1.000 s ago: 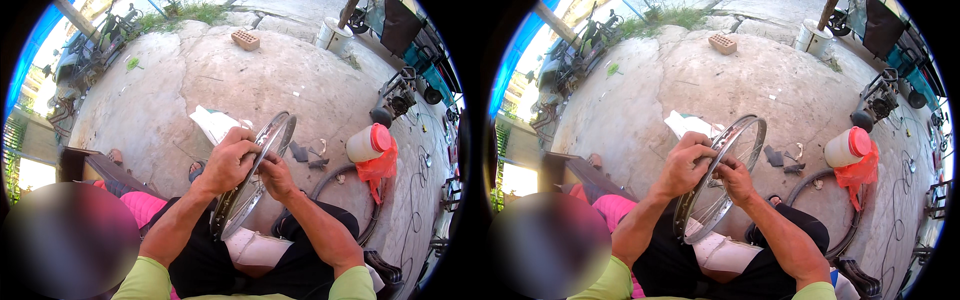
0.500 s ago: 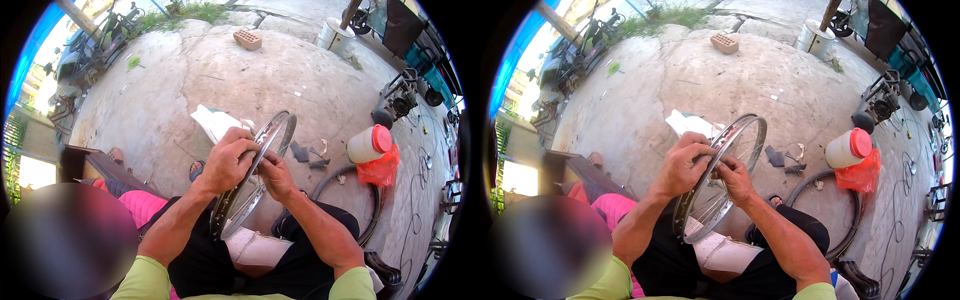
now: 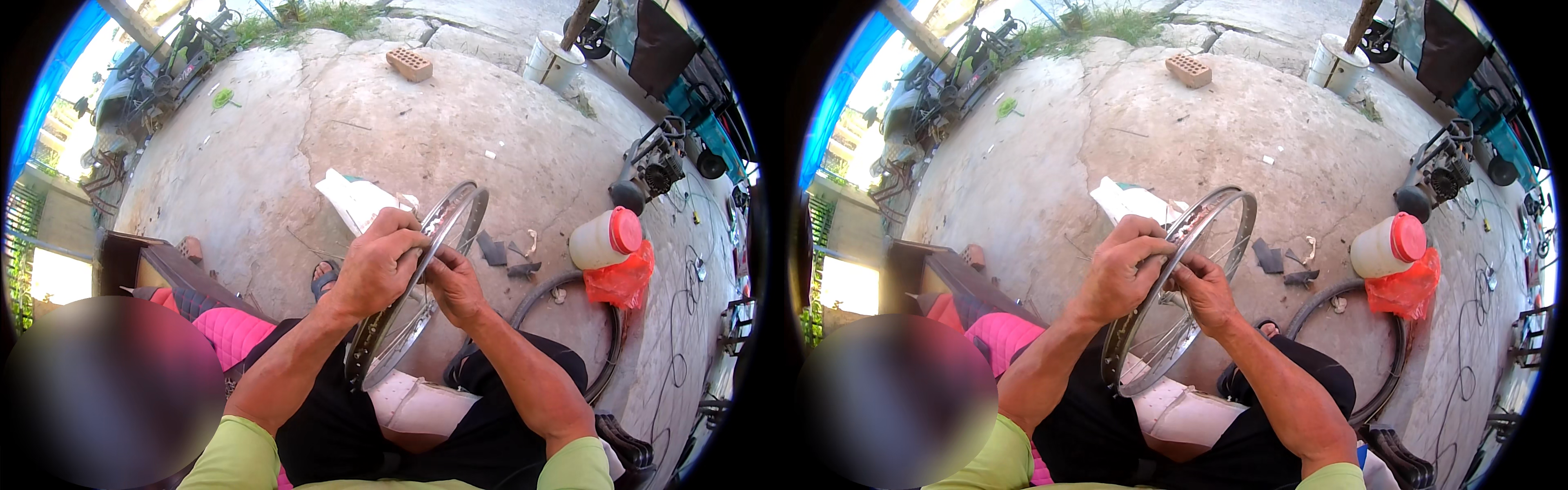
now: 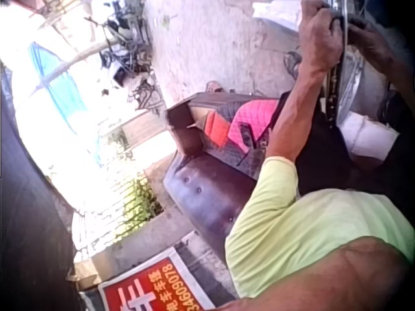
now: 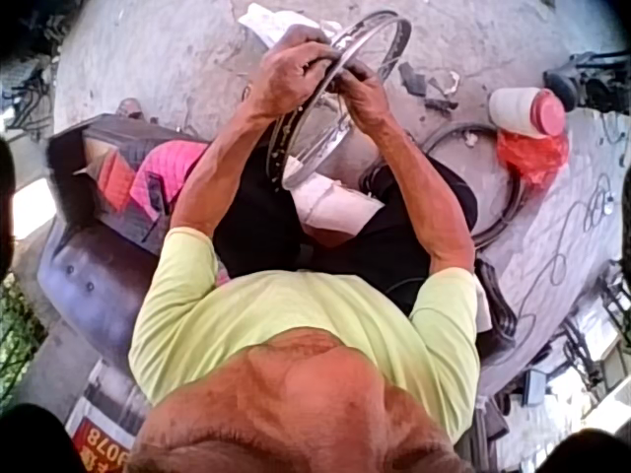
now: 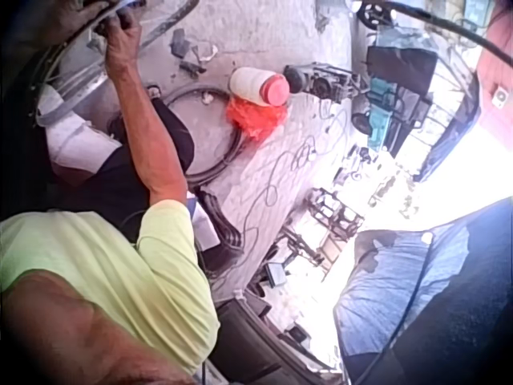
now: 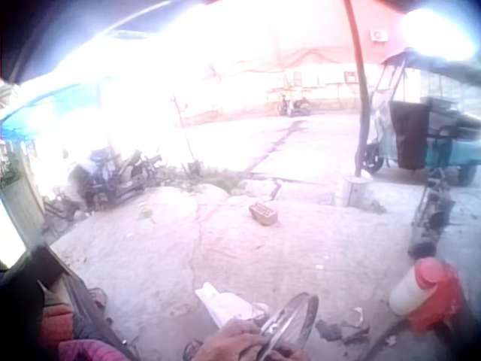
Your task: The person inserts metal spokes into a bicycle rim and secures them with small nuts. They repeatedly pick up spokes and nuts from a nearby surface, thread the spokes through the rim holes, and tighten the nuts by hand.
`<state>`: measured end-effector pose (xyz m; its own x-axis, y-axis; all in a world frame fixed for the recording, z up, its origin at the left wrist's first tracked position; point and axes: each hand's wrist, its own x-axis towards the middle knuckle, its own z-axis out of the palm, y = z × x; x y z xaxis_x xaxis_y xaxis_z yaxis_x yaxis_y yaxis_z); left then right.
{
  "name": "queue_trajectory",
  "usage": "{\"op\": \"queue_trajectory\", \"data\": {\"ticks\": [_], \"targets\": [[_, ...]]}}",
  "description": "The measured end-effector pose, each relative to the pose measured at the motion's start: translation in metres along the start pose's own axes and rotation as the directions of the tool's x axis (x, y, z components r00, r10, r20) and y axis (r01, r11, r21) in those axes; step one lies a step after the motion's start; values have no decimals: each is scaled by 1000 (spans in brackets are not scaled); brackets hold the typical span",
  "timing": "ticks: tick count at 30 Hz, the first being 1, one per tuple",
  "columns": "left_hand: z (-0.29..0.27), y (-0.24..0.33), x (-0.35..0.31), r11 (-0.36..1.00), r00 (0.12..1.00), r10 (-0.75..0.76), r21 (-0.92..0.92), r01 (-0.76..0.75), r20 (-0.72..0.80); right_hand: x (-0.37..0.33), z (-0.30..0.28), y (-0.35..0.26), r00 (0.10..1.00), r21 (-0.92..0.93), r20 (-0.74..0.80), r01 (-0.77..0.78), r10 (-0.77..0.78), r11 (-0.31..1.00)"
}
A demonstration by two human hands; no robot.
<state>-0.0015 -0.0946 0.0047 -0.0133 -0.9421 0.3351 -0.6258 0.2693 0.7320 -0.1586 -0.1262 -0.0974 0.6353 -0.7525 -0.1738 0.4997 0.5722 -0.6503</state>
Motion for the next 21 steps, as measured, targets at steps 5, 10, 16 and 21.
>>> {"op": "queue_trajectory", "data": {"ticks": [5, 10, 16, 21], "targets": [[0, 1, 1, 1000, 1000, 20, 13, -21, 13, 0, 0, 0, 1000, 18, 8, -1, 1, 1000], [1, 0, 0, 999, 1000, 27, 25, -27, -1, -1, -1, 0, 999, 19, 33, 9, -10, 1000], [-2, 1, 0, 999, 999, 37, 29, -38, 36, -2, 2, -3, 1000, 22, 10, -9, 9, 1000], [-3, 0, 0, 999, 998, 42, 0, -42, 52, -3, 3, -4, 1000, 23, 2, -13, 13, 1000]]}}
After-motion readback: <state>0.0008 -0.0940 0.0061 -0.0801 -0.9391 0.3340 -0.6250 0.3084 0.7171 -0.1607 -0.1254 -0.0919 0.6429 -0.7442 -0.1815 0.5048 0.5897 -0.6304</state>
